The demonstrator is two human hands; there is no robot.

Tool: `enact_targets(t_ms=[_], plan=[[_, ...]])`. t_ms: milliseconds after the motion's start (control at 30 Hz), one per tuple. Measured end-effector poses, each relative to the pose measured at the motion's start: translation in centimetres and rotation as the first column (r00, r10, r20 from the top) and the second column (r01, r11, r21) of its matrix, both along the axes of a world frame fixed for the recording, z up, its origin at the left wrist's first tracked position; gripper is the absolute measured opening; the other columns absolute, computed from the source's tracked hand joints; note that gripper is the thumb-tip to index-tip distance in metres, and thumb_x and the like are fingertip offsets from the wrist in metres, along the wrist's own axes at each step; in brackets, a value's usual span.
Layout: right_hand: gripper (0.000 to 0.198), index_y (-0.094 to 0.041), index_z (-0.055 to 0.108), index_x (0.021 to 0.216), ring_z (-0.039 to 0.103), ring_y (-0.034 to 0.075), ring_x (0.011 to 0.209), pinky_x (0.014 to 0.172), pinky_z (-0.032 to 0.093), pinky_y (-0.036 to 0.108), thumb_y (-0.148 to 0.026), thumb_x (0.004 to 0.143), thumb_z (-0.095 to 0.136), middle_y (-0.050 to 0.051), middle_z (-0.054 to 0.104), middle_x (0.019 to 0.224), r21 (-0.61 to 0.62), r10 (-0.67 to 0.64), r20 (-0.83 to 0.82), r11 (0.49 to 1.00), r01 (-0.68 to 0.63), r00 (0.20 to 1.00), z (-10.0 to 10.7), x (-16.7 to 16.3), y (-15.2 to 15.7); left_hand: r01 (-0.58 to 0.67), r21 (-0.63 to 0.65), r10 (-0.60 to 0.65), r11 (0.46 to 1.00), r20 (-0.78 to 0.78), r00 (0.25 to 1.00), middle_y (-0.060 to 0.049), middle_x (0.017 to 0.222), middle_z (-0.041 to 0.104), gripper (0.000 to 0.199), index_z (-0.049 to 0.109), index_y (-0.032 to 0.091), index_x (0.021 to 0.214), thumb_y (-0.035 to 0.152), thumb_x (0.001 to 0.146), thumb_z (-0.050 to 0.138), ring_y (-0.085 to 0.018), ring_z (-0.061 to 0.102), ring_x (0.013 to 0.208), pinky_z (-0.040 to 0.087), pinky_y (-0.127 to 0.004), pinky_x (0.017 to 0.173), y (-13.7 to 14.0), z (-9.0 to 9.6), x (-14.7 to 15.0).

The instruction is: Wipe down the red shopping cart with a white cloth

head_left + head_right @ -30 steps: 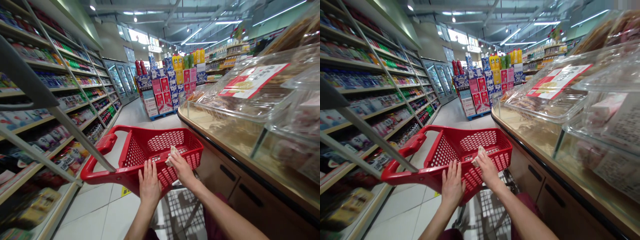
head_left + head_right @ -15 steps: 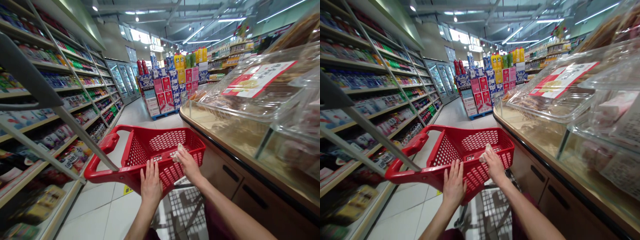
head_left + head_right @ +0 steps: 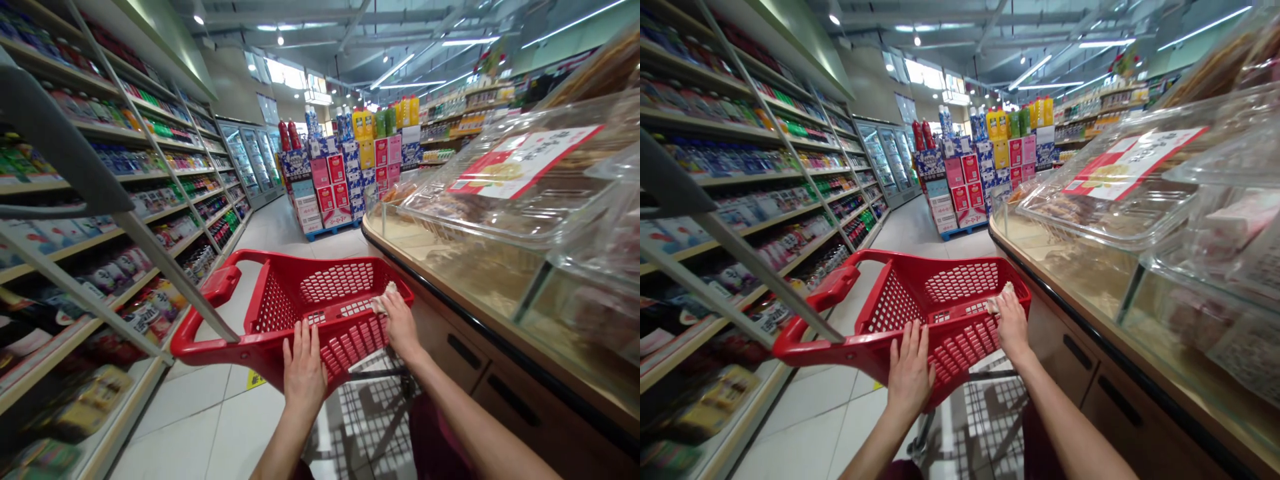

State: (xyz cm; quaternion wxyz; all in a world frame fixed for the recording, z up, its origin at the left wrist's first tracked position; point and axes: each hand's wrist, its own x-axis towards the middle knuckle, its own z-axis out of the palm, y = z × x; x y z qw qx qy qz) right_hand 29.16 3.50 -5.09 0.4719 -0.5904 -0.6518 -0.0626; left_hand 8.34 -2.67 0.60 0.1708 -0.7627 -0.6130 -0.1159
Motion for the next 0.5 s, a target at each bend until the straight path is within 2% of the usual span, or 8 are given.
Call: enact_targets(t_ms=[67, 133, 200, 233, 367, 433, 500], plan=[[0.046, -0.015, 0.056, 0.111, 0.031, 0.022, 0.124, 0.099, 0.033, 0.045, -0.002, 0.072, 0.035, 0.011, 0.050, 0.123, 0.035, 0.069, 0.022, 0.997, -0.070, 0.997, 0.0, -1.0, -0.3, -0.014, 0.004, 0.014, 1.000, 0.011, 1.000, -0.013, 0.138, 0.028, 0.063, 0.033, 0.012, 0.129, 0.026, 0.069, 0.048, -0.025, 0.020, 0.129, 0.019, -0.045, 0.103, 0.0, 0.0, 0.1], [0.047, -0.016, 0.054, 0.114, 0.030, 0.020, 0.125, 0.099, 0.034, 0.042, -0.001, 0.073, 0.035, 0.009, 0.050, 0.123, 0.069, 0.215, 0.093, 0.973, -0.222, 0.972, 0.2, -2.7, -0.7, -0.017, 0.003, 0.017, 1.000, 0.010, 1.000, -0.013, 0.138, 0.027, 0.063, 0.033, 0.011, 0.129, 0.026, 0.069, 0.048, -0.026, 0.020, 0.129, 0.019, -0.046, 0.103, 0.0, 0.1, 0.2], [0.047, -0.016, 0.054, 0.114, 0.030, 0.019, 0.125, 0.099, 0.035, 0.041, -0.001, 0.073, 0.035, 0.008, 0.051, 0.122, 0.076, 0.289, 0.135, 0.951, -0.301, 0.948, 0.4, -3.7, -0.9, -0.008, -0.005, 0.008, 1.000, 0.002, 1.000, -0.013, 0.139, 0.027, 0.063, 0.032, 0.011, 0.129, 0.026, 0.069, 0.048, -0.025, 0.020, 0.129, 0.018, -0.047, 0.103, 0.0, 0.3, 0.1], [0.047, -0.016, 0.054, 0.113, 0.031, 0.020, 0.124, 0.098, 0.035, 0.041, -0.001, 0.073, 0.035, 0.009, 0.052, 0.121, 0.073, 0.276, 0.129, 0.955, -0.287, 0.952, 0.4, -3.7, -0.9, -0.003, -0.011, 0.003, 1.000, -0.001, 1.000, -0.013, 0.139, 0.026, 0.064, 0.032, 0.011, 0.129, 0.026, 0.069, 0.047, -0.025, 0.019, 0.129, 0.018, -0.047, 0.103, 0.0, 0.4, 0.0], [0.047, -0.014, 0.057, 0.110, 0.033, 0.022, 0.123, 0.097, 0.036, 0.045, 0.000, 0.071, 0.034, 0.013, 0.052, 0.120, 0.054, 0.087, 0.023, 0.995, -0.088, 0.996, 0.4, -2.9, -0.6, -0.003, -0.023, 0.003, 1.000, -0.002, 1.000, -0.012, 0.139, 0.026, 0.064, 0.031, 0.010, 0.129, 0.027, 0.069, 0.048, -0.025, 0.019, 0.129, 0.018, -0.047, 0.104, -0.1, 0.3, 0.2], [0.047, -0.014, 0.056, 0.111, 0.032, 0.021, 0.124, 0.098, 0.035, 0.045, 0.000, 0.071, 0.034, 0.013, 0.051, 0.121, 0.065, 0.124, 0.033, 0.990, -0.126, 0.992, 0.5, -3.9, -0.8, -0.014, -0.015, 0.015, 1.000, 0.004, 1.000, -0.013, 0.139, 0.026, 0.064, 0.032, 0.009, 0.129, 0.028, 0.069, 0.048, -0.025, 0.019, 0.129, 0.018, -0.046, 0.104, -0.2, 0.2, 0.5], [0.048, -0.014, 0.053, 0.114, 0.031, 0.020, 0.124, 0.098, 0.035, 0.042, -0.001, 0.073, 0.035, 0.011, 0.050, 0.123, 0.079, 0.252, 0.103, 0.962, -0.260, 0.962, 0.7, -5.5, -1.1, -0.011, -0.011, 0.011, 1.000, 0.010, 1.000, -0.012, 0.138, 0.028, 0.063, 0.034, 0.010, 0.128, 0.028, 0.070, 0.048, -0.025, 0.020, 0.129, 0.018, -0.046, 0.104, -0.2, 0.3, 0.3]])
